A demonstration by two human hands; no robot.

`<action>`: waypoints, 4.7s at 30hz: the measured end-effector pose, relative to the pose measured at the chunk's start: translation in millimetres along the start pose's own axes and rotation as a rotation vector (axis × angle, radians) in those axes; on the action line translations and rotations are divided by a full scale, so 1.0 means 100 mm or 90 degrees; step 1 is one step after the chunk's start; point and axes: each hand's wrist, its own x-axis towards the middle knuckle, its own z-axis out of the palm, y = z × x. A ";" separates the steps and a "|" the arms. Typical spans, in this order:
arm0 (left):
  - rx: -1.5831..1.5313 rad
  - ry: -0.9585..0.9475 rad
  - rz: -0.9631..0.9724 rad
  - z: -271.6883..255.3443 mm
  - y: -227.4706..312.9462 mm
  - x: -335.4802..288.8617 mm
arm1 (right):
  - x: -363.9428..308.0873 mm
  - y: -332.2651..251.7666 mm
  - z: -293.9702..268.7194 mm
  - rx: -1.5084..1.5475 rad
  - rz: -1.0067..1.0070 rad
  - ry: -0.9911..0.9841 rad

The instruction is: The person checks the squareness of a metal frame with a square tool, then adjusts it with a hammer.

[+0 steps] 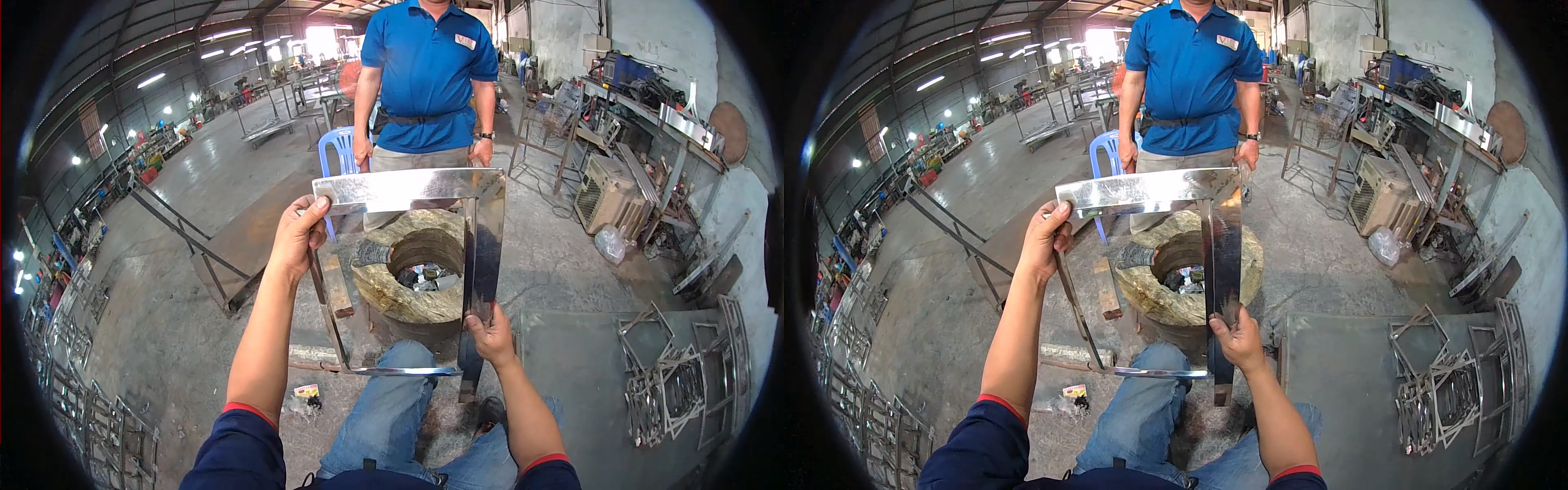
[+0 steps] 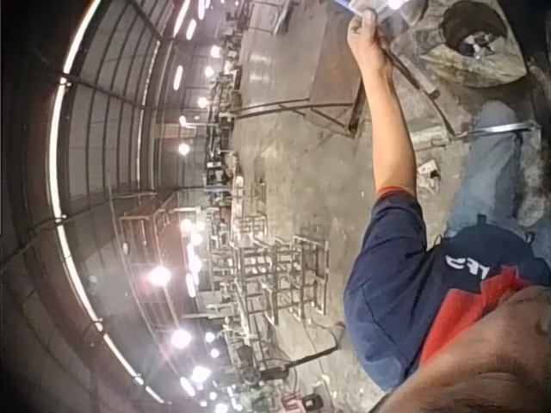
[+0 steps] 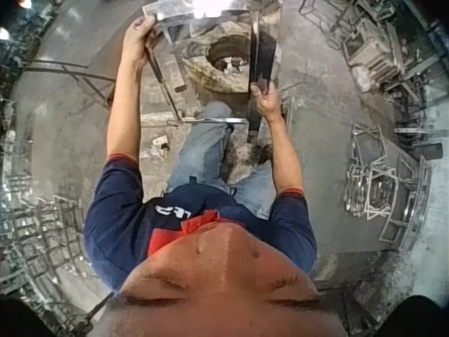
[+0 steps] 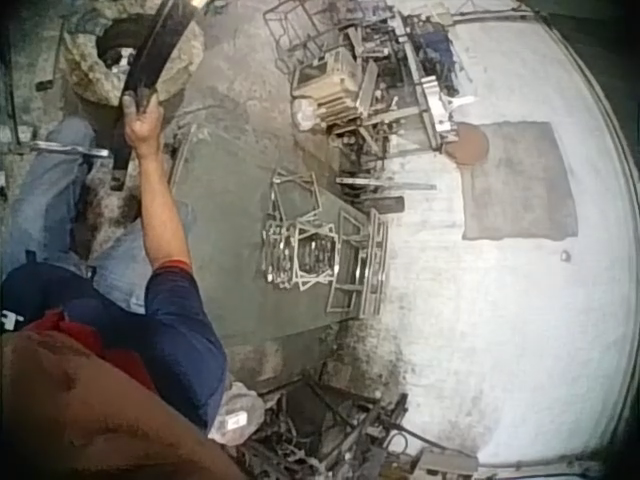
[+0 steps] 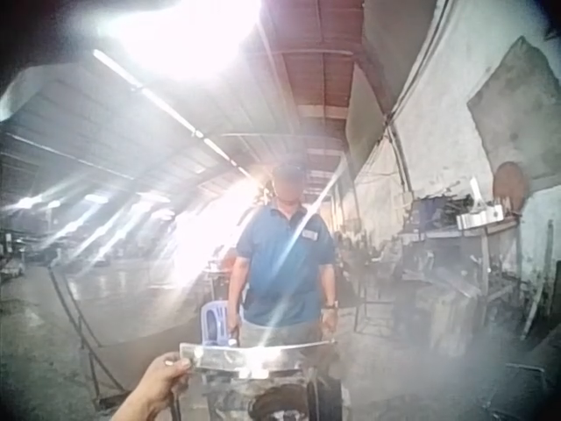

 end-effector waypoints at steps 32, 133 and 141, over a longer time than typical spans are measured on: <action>0.010 -0.002 0.019 -0.02 0.09 -0.12 | -0.03 -0.16 0.06 -0.108 -0.029 0.026; -0.057 -0.155 0.001 -0.13 0.76 -1.16 | 1.24 -0.16 1.75 0.095 0.124 0.040; 0.021 0.185 0.034 -0.96 -0.60 0.97 | 2.31 0.22 1.15 -0.089 -0.049 0.067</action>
